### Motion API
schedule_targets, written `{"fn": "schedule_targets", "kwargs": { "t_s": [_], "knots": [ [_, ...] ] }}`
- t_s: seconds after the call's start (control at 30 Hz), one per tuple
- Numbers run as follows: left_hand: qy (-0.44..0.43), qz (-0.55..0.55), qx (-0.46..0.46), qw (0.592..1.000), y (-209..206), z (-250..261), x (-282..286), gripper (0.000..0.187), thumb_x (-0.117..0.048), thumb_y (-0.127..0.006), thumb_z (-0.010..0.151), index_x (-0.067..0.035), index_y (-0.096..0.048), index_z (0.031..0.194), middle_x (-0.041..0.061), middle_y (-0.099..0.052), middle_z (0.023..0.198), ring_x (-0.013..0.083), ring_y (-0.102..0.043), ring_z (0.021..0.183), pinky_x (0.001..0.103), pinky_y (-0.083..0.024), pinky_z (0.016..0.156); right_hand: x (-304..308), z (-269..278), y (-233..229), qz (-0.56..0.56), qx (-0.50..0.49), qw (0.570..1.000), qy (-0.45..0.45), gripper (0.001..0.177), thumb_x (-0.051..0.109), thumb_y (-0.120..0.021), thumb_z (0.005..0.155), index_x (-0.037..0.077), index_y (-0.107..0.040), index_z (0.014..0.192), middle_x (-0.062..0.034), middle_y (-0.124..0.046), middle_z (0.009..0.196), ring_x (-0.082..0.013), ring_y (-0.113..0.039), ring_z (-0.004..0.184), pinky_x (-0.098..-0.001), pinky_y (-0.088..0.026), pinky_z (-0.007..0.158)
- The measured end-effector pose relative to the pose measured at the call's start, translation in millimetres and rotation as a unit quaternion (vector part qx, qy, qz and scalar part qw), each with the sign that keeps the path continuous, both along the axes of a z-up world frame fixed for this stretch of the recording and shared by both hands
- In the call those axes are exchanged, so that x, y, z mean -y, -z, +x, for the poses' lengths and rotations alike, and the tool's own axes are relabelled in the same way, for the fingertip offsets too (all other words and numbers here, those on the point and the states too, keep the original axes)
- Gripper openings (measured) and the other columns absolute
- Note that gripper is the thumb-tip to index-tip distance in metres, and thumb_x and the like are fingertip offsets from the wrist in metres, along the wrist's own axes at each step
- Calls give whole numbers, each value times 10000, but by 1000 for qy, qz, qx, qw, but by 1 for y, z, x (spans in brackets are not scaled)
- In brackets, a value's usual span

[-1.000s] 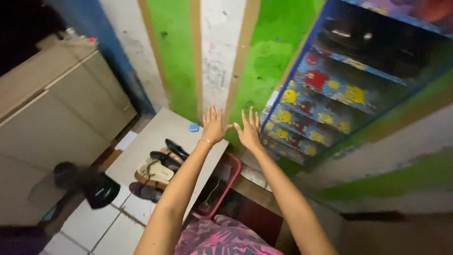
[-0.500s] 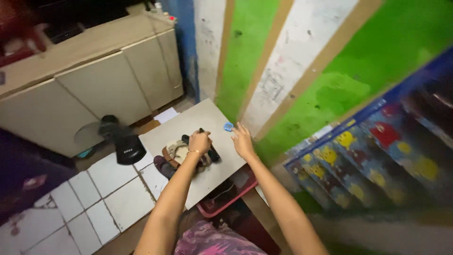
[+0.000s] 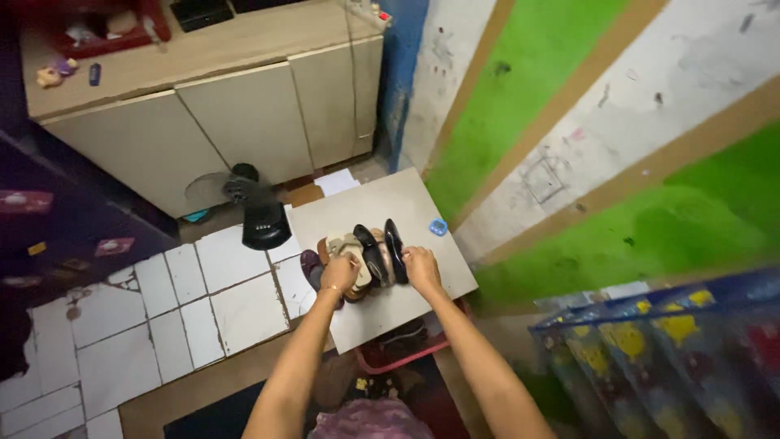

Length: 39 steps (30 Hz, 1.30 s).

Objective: The person picks up pairs of shoes from a white table and places them into a hanging shoe rack. They handle black sandals, beige slip-ons, black flats, and brown sandals, arranging them on different shelves of the rack.

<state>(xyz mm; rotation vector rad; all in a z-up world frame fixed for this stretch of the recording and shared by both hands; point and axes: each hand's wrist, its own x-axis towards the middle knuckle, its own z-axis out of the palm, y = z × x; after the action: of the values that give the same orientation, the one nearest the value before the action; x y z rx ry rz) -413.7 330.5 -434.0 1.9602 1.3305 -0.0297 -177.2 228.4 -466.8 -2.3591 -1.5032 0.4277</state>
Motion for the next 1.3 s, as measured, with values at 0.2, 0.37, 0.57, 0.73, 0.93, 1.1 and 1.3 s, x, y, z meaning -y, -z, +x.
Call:
{"fn": "schedule_targets", "kwargs": {
  "t_s": [0.2, 0.37, 0.57, 0.73, 0.93, 1.1, 1.3],
  "knots": [
    [-36, -49, -81, 995, 72, -19, -2, 465, -522, -620, 936, -247, -664, 1308, 123, -589, 1452, 350, -628, 1279, 496, -548, 1016, -6, -39, -29, -107, -45, 993, -19, 329, 364, -668, 957, 233, -690, 1258, -78, -644, 1228, -329, -604, 1211, -459, -508, 1031],
    [-54, -74, -64, 994, 116, -17, 5, 453, -450, -605, 969, -170, -652, 1322, 194, -544, 1480, 379, -608, 1304, 471, -520, 1071, -18, -55, 16, -164, -49, 984, -54, 442, 432, -674, 952, 217, -646, 1337, -106, -590, 1321, -362, -560, 1257, -494, -499, 1046],
    [-44, -94, 5, 995, 182, -18, 9, 545, -401, -481, 1014, -8, -521, 1389, 261, -655, 1307, 412, -607, 1285, 518, -474, 1107, -34, -87, 12, -174, -94, 978, -71, 536, 393, -747, 904, 118, -630, 1350, -198, -431, 1476, -445, -552, 1281, -560, -519, 1024],
    [-50, -131, -22, 990, 261, -13, 12, 574, -465, -374, 1063, -100, -506, 1485, 251, -619, 1405, 401, -545, 1374, 525, -386, 1188, -34, -87, 139, -116, -22, 979, -169, 703, 568, -605, 934, 112, -527, 1464, -147, -617, 1429, -298, -589, 1318, -575, -84, 1238],
    [-143, -189, 12, 972, 307, 6, 5, 527, -389, -373, 1057, -90, -496, 1474, 236, -580, 1478, 356, -458, 1460, 563, -139, 1256, -40, -87, 236, -160, -188, 967, -65, 676, 463, -655, 967, 255, -421, 1566, -290, -507, 1464, -443, -534, 1356, -537, -478, 1093],
    [-281, -148, 15, 948, 334, 14, 2, 511, -434, -444, 885, -218, -711, 1263, 154, -715, 1277, 376, -654, 1215, 442, -465, 1034, -35, -85, 243, -58, -220, 973, -45, 612, 266, -763, 843, 213, -485, 1385, -195, -663, 1266, -413, -644, 1119, -469, -480, 950],
    [-286, -192, 36, 938, 345, 22, -5, 484, -351, -490, 893, -163, -726, 1270, 149, -719, 1280, 353, -686, 1181, 403, -519, 970, -43, -71, 282, -73, -291, 953, 29, 871, 338, -841, 768, 163, -415, 1507, -53, -750, 1252, -241, -697, 1177, -330, -477, 1030]
  ]
}}
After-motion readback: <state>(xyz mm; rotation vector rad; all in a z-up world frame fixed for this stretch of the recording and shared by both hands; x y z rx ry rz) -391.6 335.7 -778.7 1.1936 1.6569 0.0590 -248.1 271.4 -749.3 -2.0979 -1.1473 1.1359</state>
